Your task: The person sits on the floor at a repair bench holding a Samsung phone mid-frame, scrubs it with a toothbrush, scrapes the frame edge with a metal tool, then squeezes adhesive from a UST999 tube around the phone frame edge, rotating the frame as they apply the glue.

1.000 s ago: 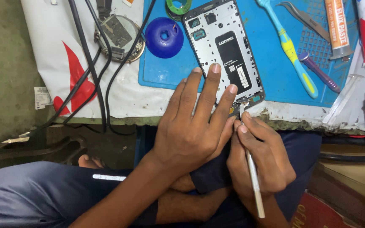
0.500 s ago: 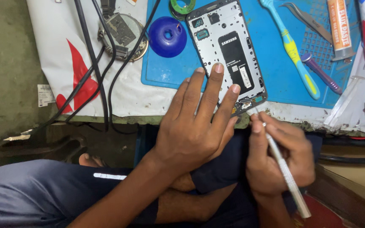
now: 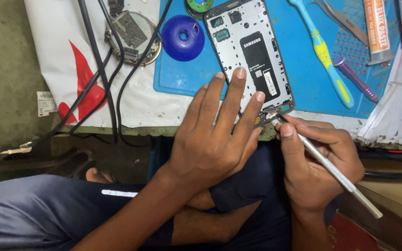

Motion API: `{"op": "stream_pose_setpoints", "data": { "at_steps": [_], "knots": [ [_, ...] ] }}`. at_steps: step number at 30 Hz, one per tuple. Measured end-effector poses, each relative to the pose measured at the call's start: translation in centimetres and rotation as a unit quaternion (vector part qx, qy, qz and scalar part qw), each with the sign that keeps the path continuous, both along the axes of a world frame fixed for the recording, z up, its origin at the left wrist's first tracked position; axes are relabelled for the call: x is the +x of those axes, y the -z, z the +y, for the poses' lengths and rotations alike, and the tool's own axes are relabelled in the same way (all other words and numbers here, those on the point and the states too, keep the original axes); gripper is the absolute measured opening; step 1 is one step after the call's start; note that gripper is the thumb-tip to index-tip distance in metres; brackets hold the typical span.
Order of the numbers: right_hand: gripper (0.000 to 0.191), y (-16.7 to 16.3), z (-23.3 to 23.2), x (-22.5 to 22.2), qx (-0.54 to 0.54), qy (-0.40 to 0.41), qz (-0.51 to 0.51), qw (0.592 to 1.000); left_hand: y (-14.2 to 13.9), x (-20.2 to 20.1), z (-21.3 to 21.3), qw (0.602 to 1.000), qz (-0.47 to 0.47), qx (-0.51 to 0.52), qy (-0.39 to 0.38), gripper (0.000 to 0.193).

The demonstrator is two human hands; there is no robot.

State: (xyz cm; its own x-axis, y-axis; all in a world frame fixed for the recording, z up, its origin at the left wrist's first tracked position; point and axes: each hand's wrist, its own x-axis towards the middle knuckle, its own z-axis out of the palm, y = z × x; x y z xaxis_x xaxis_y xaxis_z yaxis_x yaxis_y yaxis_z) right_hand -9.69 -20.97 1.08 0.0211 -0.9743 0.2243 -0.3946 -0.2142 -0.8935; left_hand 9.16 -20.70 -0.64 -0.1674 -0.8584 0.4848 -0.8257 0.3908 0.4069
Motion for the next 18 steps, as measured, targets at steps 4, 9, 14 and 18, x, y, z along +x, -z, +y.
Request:
{"op": "stream_pose_setpoints", "data": {
  "at_steps": [4,9,14,18],
  "knots": [
    [0.016,-0.12,-0.1,-0.19,0.004,-0.006,0.01,1.0,0.02,-0.11,-0.02,1.0,0.004,0.001,-0.001,0.049],
    [0.017,-0.44,-0.51,-0.62,0.025,-0.017,0.001,1.0,0.04,-0.21,-0.12,1.0,0.005,-0.002,0.001,0.049],
    [0.017,-0.66,-0.8,-0.55,0.04,-0.021,-0.018,0.999,0.01,-0.23,-0.2,1.0,0.009,0.0,0.002,0.049],
    [0.016,-0.85,-0.82,-0.22,0.043,0.01,-0.088,0.995,-0.27,0.0,-0.04,1.0,0.006,0.003,0.008,0.049]
  ]
}}
